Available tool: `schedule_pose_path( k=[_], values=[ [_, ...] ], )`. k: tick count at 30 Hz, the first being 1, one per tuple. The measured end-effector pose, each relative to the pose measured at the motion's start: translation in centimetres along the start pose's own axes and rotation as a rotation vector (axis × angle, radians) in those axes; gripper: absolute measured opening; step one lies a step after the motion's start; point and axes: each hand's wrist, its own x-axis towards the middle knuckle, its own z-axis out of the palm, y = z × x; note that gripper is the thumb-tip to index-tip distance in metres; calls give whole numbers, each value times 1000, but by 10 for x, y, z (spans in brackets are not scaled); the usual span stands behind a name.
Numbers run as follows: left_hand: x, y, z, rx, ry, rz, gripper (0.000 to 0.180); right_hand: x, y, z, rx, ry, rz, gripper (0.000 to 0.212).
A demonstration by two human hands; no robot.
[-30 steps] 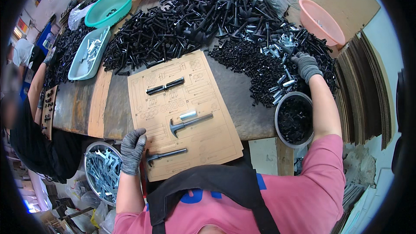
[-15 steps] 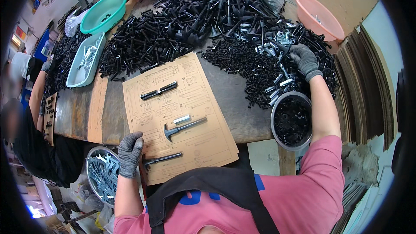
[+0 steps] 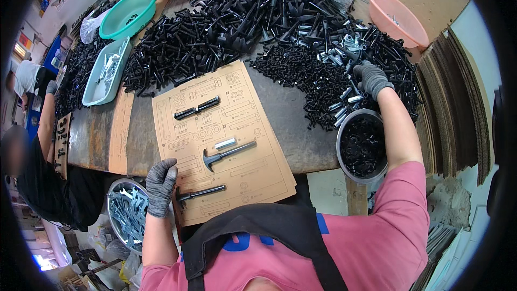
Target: The person assembles small hardware components on a cardboard template, picking black cylindrical parts and silver wrenches from piles and bowls, then placing them into designated slots. The person repeats this process to complete multiple kits.
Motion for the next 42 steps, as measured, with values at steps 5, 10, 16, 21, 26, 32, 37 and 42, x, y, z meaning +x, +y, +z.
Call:
schedule_pose_path(
  k=[5,10,16,21,26,32,37,42],
  values=[
    [-1,0,0,11,-9,12,18,-3,4,13,-142,152,-150,29],
    [0,5,0,-30,-4,-44,18,-3,-1,10,-3,464,-160,23],
    [7,11,3,71,-32,14,18,32,-30,-30,32,840,-274,28],
    [11,17,2,-5,-14,28,18,75,-57,-48,223,428,-59,32],
    [17,25,3,47,-61,30,17,102,-70,-26,129,192,159,37],
    [32,53,15,237,-139,305,21,99,-43,-22,242,434,155,26],
    [56,96,40,239,-302,433,37,63,-70,-47,667,556,-61,35],
    [102,134,97,309,-52,879,50,-5,-179,-65,1378,-40,-469,25]
  ],
)
